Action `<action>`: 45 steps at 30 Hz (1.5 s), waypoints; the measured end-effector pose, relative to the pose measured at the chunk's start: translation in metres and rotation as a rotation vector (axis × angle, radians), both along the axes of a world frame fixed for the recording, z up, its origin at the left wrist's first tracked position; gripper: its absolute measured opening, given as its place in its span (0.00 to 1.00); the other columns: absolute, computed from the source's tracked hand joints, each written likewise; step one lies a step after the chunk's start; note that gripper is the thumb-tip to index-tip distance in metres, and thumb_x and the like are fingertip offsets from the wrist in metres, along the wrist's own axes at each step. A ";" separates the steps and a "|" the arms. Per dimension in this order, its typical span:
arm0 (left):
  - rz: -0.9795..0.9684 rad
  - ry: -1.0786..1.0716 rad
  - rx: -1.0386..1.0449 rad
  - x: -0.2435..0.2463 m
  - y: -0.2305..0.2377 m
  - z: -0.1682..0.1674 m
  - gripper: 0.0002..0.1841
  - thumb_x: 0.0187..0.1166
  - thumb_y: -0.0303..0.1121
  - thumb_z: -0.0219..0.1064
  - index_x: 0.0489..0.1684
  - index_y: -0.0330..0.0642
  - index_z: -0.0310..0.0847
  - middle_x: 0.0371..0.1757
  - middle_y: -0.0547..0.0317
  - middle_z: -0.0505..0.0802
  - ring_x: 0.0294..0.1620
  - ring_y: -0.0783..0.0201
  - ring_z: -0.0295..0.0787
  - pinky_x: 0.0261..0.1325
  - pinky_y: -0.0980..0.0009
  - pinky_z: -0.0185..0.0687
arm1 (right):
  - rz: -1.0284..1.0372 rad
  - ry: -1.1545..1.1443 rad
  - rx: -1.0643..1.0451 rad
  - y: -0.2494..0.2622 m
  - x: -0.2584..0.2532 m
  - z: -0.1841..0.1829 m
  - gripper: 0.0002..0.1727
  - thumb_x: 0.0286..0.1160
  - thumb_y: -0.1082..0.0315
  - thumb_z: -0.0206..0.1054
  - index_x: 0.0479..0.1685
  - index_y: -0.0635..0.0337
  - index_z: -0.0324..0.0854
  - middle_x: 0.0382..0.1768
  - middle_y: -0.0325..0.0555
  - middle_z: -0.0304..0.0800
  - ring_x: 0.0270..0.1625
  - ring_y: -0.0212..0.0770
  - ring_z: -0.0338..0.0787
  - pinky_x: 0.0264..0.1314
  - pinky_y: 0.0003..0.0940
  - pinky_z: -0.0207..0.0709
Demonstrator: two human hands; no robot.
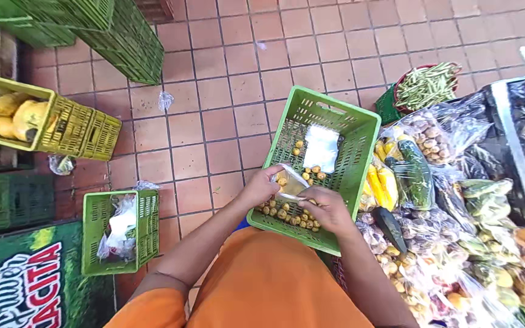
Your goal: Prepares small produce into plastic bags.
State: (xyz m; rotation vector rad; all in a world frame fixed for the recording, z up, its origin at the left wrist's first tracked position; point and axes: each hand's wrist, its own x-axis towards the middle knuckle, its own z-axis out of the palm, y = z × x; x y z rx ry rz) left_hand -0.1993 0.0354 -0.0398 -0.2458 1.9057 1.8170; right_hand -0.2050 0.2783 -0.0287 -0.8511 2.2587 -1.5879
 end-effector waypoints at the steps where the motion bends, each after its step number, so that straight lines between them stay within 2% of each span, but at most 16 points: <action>1: -0.008 0.021 0.012 -0.008 -0.001 0.015 0.34 0.70 0.20 0.61 0.82 0.53 0.76 0.66 0.57 0.91 0.27 0.69 0.86 0.24 0.70 0.81 | -0.108 -0.105 -0.171 0.003 -0.004 0.000 0.16 0.76 0.61 0.73 0.56 0.61 0.87 0.50 0.42 0.93 0.50 0.35 0.92 0.56 0.36 0.89; 5: -0.089 0.115 0.071 -0.037 0.003 0.075 0.31 0.74 0.21 0.62 0.81 0.53 0.76 0.42 0.51 0.92 0.19 0.70 0.78 0.20 0.74 0.76 | -0.220 -0.217 -0.187 0.003 -0.027 -0.030 0.71 0.44 0.50 0.90 0.90 0.70 0.45 0.82 0.55 0.69 0.77 0.42 0.80 0.76 0.41 0.81; 9: -0.231 0.279 0.097 -0.062 0.026 0.134 0.31 0.79 0.22 0.63 0.83 0.57 0.75 0.39 0.48 0.91 0.19 0.65 0.78 0.20 0.70 0.76 | -0.274 -0.075 -0.030 -0.053 -0.043 -0.010 0.24 0.67 0.67 0.76 0.61 0.71 0.80 0.50 0.41 0.91 0.55 0.20 0.87 0.64 0.23 0.81; 12: -0.141 0.521 0.321 -0.072 0.016 0.184 0.31 0.81 0.18 0.59 0.86 0.47 0.69 0.55 0.50 0.91 0.25 0.68 0.82 0.25 0.71 0.80 | -0.420 -0.171 -0.321 -0.079 -0.079 0.036 0.08 0.79 0.73 0.58 0.52 0.60 0.78 0.34 0.26 0.89 0.39 0.17 0.87 0.50 0.22 0.84; 14: -0.090 0.763 0.474 -0.086 -0.013 0.202 0.34 0.80 0.20 0.59 0.90 0.37 0.56 0.81 0.49 0.80 0.35 0.70 0.86 0.29 0.72 0.82 | -0.432 -0.330 -0.519 -0.083 -0.108 0.065 0.15 0.92 0.61 0.48 0.43 0.55 0.79 0.25 0.33 0.85 0.30 0.32 0.86 0.43 0.36 0.86; 17: -0.137 0.777 0.176 -0.097 -0.048 0.192 0.44 0.74 0.35 0.74 0.93 0.46 0.53 0.71 0.49 0.86 0.40 0.64 0.90 0.41 0.65 0.89 | -0.356 -0.477 -0.587 -0.081 -0.111 0.115 0.28 0.95 0.49 0.39 0.25 0.48 0.74 0.15 0.32 0.72 0.21 0.34 0.77 0.35 0.36 0.82; 18: -0.246 0.716 0.041 -0.099 -0.049 0.179 0.48 0.71 0.40 0.78 0.94 0.51 0.52 0.72 0.50 0.85 0.54 0.60 0.91 0.56 0.60 0.89 | -0.333 -0.514 -0.570 -0.084 -0.105 0.130 0.28 0.95 0.49 0.39 0.25 0.48 0.73 0.14 0.30 0.70 0.18 0.31 0.72 0.29 0.31 0.77; 20: -0.448 0.653 -0.057 -0.102 -0.031 0.148 0.47 0.66 0.41 0.83 0.88 0.46 0.62 0.70 0.52 0.87 0.69 0.62 0.85 0.76 0.58 0.80 | -0.293 -0.577 -0.517 -0.095 -0.093 0.154 0.26 0.95 0.48 0.41 0.28 0.49 0.74 0.14 0.28 0.67 0.14 0.26 0.65 0.20 0.23 0.66; 22: -0.486 0.583 -0.038 -0.098 -0.005 0.125 0.30 0.64 0.38 0.84 0.67 0.38 0.80 0.55 0.56 0.92 0.58 0.70 0.89 0.69 0.65 0.83 | -0.294 -0.613 -0.447 -0.103 -0.084 0.171 0.24 0.95 0.52 0.40 0.30 0.50 0.73 0.13 0.29 0.66 0.11 0.26 0.62 0.14 0.21 0.61; 25: -0.578 0.634 0.043 -0.093 0.015 0.091 0.17 0.83 0.43 0.66 0.50 0.37 0.91 0.45 0.59 0.96 0.47 0.73 0.91 0.59 0.65 0.86 | -0.332 -0.594 -0.477 -0.093 -0.075 0.192 0.24 0.95 0.52 0.42 0.29 0.49 0.73 0.13 0.29 0.64 0.10 0.24 0.58 0.12 0.19 0.57; 30: -0.536 0.707 0.217 -0.086 0.002 0.056 0.21 0.91 0.41 0.55 0.43 0.34 0.90 0.48 0.54 0.97 0.50 0.67 0.93 0.61 0.63 0.88 | -0.515 -0.301 -0.637 -0.002 -0.084 0.231 0.30 0.94 0.41 0.33 0.25 0.42 0.71 0.11 0.26 0.66 0.10 0.25 0.61 0.12 0.21 0.58; 36: -0.426 0.495 0.246 -0.083 -0.009 0.051 0.20 0.92 0.35 0.51 0.39 0.32 0.89 0.40 0.55 0.97 0.46 0.65 0.95 0.60 0.61 0.90 | -1.113 0.293 -0.542 0.118 -0.059 0.227 0.18 0.96 0.53 0.38 0.42 0.46 0.71 0.20 0.26 0.72 0.17 0.27 0.68 0.19 0.25 0.67; 39: -0.377 0.398 0.188 -0.084 -0.004 0.051 0.18 0.92 0.35 0.53 0.38 0.33 0.88 0.38 0.57 0.97 0.43 0.67 0.94 0.57 0.64 0.90 | -0.797 0.334 -0.145 0.061 0.002 0.193 0.11 0.86 0.54 0.59 0.53 0.49 0.77 0.36 0.27 0.86 0.28 0.24 0.80 0.30 0.26 0.79; 41: -0.438 0.370 0.096 -0.081 0.006 0.056 0.17 0.91 0.36 0.56 0.40 0.35 0.89 0.38 0.59 0.97 0.43 0.69 0.94 0.57 0.65 0.90 | -0.425 0.333 0.165 0.009 0.020 0.163 0.26 0.80 0.53 0.69 0.73 0.53 0.77 0.59 0.41 0.90 0.30 0.31 0.86 0.32 0.33 0.84; 43: -0.505 0.387 0.025 -0.077 0.017 0.059 0.16 0.89 0.37 0.58 0.37 0.38 0.90 0.35 0.64 0.95 0.41 0.73 0.92 0.54 0.66 0.89 | -0.146 0.358 0.434 -0.020 0.003 0.133 0.43 0.76 0.47 0.73 0.90 0.51 0.61 0.79 0.51 0.76 0.36 0.42 0.91 0.37 0.44 0.88; 45: -0.543 0.386 -0.001 -0.076 0.022 0.060 0.16 0.89 0.38 0.60 0.33 0.39 0.89 0.31 0.64 0.94 0.37 0.73 0.91 0.50 0.67 0.88 | -0.092 0.320 0.508 -0.014 -0.025 0.102 0.39 0.73 0.49 0.75 0.82 0.57 0.69 0.66 0.57 0.83 0.39 0.51 0.92 0.42 0.56 0.88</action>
